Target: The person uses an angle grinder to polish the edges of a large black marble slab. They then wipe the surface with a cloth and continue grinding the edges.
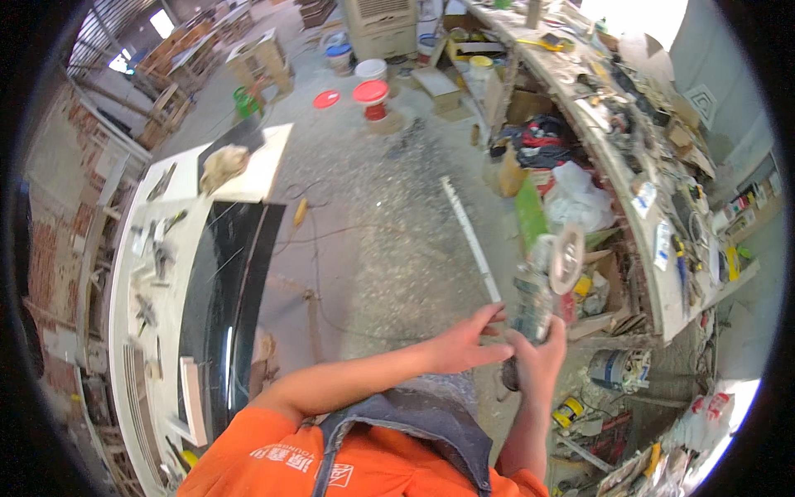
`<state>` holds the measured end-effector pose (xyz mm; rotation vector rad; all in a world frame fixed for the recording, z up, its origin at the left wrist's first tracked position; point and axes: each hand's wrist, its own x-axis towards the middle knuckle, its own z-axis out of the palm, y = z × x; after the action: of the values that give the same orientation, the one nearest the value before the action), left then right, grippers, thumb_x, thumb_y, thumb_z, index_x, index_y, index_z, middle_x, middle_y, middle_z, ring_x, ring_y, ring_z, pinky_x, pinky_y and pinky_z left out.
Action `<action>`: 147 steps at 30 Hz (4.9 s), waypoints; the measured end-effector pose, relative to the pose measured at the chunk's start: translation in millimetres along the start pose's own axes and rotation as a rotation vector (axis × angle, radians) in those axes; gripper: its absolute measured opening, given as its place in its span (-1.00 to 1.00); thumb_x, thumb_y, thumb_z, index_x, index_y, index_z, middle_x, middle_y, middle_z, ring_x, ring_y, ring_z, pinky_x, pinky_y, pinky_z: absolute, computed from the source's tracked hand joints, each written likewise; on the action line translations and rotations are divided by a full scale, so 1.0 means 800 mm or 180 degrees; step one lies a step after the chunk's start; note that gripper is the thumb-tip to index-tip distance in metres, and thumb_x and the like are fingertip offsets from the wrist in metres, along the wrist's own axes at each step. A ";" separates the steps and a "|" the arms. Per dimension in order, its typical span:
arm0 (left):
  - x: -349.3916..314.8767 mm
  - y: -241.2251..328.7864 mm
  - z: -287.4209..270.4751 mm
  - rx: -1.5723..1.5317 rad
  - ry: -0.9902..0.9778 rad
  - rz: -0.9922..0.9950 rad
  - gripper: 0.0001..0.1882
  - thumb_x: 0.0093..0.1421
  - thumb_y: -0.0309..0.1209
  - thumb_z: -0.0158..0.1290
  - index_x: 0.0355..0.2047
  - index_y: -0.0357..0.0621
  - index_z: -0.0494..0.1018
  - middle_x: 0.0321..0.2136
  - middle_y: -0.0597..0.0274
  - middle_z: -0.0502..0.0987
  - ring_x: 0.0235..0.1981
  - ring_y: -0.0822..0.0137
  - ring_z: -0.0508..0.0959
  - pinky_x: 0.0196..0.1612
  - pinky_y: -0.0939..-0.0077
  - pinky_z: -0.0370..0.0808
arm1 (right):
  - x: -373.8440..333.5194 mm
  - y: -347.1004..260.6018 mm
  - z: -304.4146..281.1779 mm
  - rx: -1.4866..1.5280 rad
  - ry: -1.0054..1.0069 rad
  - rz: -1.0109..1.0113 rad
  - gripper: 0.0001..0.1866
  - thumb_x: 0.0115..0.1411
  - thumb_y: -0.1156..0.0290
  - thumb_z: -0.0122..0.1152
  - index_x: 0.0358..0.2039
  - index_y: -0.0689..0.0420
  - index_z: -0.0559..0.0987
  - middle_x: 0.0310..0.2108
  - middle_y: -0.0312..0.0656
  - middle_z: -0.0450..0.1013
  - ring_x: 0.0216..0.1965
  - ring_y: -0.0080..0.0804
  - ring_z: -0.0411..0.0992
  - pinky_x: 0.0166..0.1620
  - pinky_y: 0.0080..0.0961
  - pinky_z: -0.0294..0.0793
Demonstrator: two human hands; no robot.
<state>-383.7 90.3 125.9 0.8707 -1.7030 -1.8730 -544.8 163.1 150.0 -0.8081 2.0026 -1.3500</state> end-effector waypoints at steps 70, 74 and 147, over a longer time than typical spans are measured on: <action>-0.365 -0.193 -0.600 0.4556 0.2559 -0.0527 -0.51 0.47 -0.21 -0.11 0.24 -0.30 0.41 0.16 -0.18 0.41 0.20 -0.07 0.34 0.31 0.09 0.20 | -0.175 0.120 0.672 0.3863 -0.2834 0.2421 -0.27 0.15 0.23 0.35 0.30 0.15 0.33 -0.28 -0.09 0.53 -0.48 -0.26 0.58 -0.43 -0.33 0.64; -0.367 -0.194 -0.602 0.4603 0.2527 -0.0447 -0.51 0.47 -0.21 -0.10 0.24 -0.30 0.41 0.14 -0.17 0.41 0.19 -0.05 0.36 0.30 0.11 0.20 | -0.184 0.121 0.666 0.3772 -0.2810 0.2266 -0.26 0.14 0.25 0.35 0.31 0.15 0.32 -0.23 -0.09 0.53 -0.43 -0.30 0.58 -0.38 -0.33 0.66; -0.361 -0.190 -0.602 0.4720 0.2463 -0.0472 -0.50 0.45 -0.24 -0.09 0.23 -0.37 0.42 0.13 -0.15 0.46 0.18 -0.02 0.40 0.31 0.15 0.23 | -0.287 0.161 0.601 0.3262 -0.3028 0.2076 -0.13 0.07 0.35 0.46 0.41 0.03 0.33 0.19 -0.19 0.40 0.14 -0.38 0.40 0.21 -0.40 0.40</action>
<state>173.4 -22.2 2.0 1.8684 -2.2327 0.1340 -57.8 94.5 -91.8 -0.1661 0.5694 -1.0522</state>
